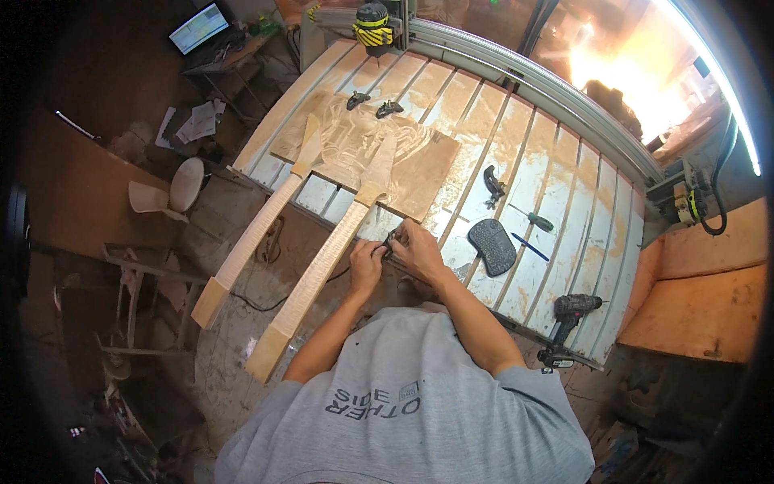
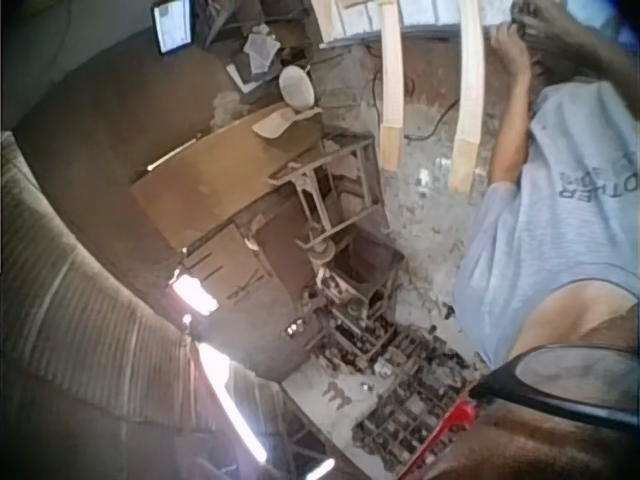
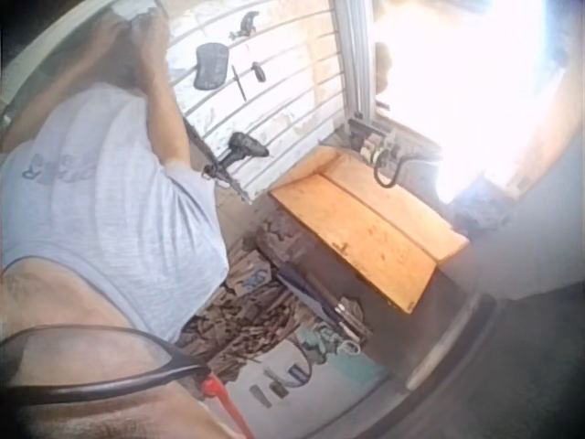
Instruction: The person using a power drill to make holes in a piece of wood on a workshop table, then picking up two wooden instrument necks and placing them on the table before tightening clamps on the machine.
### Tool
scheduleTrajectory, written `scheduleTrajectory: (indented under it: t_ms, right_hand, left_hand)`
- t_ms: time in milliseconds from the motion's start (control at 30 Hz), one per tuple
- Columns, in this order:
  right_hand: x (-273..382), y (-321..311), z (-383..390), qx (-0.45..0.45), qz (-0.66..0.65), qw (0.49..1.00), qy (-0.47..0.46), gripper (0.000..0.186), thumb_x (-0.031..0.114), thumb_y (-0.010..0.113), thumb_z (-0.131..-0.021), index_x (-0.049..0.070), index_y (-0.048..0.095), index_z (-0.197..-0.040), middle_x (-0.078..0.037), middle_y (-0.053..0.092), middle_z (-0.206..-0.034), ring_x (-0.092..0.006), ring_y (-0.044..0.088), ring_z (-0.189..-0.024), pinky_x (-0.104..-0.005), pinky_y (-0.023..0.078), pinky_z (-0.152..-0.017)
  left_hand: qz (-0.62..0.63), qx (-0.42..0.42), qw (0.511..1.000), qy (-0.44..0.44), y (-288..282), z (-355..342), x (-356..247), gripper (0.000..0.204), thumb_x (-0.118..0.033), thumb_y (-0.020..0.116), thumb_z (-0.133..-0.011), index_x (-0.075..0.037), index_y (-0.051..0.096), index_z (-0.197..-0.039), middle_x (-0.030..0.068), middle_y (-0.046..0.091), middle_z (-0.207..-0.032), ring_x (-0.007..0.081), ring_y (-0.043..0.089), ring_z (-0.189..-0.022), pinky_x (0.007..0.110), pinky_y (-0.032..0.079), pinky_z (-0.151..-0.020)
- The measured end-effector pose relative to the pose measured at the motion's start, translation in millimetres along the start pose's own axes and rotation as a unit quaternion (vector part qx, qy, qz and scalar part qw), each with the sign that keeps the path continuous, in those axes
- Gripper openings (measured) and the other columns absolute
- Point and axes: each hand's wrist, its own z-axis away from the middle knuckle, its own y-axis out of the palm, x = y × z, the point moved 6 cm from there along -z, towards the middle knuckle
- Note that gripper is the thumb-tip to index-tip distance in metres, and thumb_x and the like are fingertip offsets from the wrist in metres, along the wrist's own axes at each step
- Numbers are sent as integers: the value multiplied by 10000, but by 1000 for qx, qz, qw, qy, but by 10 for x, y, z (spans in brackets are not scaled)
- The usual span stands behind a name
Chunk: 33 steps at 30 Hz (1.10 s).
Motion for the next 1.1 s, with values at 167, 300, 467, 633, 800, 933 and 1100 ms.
scheduleTrajectory:
  t_ms: [167, 300, 467, 633, 800, 933, 1100]
  right_hand:
    - [-197, 116, -81, 70, 10, 995, -67, 195, 110, 704, -822, -23, 641, -950, -189, 606, -687, -320, 608, -618, -411, 501, -612]
    - [-211, 200, -141, 91, 3, 995, -27, 174, 105, 681, -823, -30, 625, -917, -212, 620, -701, -352, 624, -630, -430, 501, -616]
    - [-77, 132, -53, 66, 41, 994, -81, 113, 82, 636, -862, -7, 570, -885, -215, 613, -758, -406, 631, -706, -458, 502, -638]
    - [-59, 40, -99, 104, 119, 975, -154, 114, 92, 620, -889, 19, 542, -933, -198, 602, -918, -425, 649, -826, -498, 533, -696]
    - [-154, -125, -113, 92, 132, 976, -150, 123, 67, 657, -867, 42, 591, -968, -157, 599, -907, -401, 644, -821, -477, 525, -705]
    - [-130, -159, -115, 79, 97, 983, -138, 165, 61, 687, -847, 47, 633, -1002, -156, 595, -897, -396, 646, -835, -458, 530, -714]
    - [-180, -192, -198, 83, 52, 991, -89, 220, 93, 701, -830, 40, 694, -1043, -175, 664, -1002, -367, 680, -903, -433, 559, -773]
  left_hand:
    - [-23, 40, 998, -42, 72, -57, -59, 148, -101, 716, -882, 11, 733, -978, 192, 655, -916, 397, 642, -861, 445, 508, -786]
    - [-10, 61, 998, -24, 45, 36, -36, 212, -98, 725, -856, -10, 710, -1049, 201, 637, -980, 421, 638, -928, 465, 517, -812]
    - [-12, 61, 997, -40, 91, 57, -215, 348, -98, 760, -802, -22, 661, -1127, 180, 606, -1045, 411, 623, -982, 473, 517, -845]
    - [-119, 47, 992, 12, 196, -112, -279, 359, -63, 764, -758, -35, 644, -1095, 157, 601, -1043, 388, 592, -1001, 479, 484, -892]
    - [-104, 40, 994, -12, 286, -119, -347, 366, -59, 758, -762, -42, 646, -1110, 146, 622, -1086, 391, 595, -1043, 472, 469, -906]
    - [-93, 24, 995, -23, 297, -115, -364, 383, -58, 768, -760, -50, 643, -1122, 136, 627, -1099, 381, 599, -1058, 467, 471, -899]
    - [-74, 10, 997, -26, 307, -194, -378, 372, -75, 801, -749, -64, 639, -1084, 118, 615, -1066, 364, 598, -1030, 464, 463, -893]
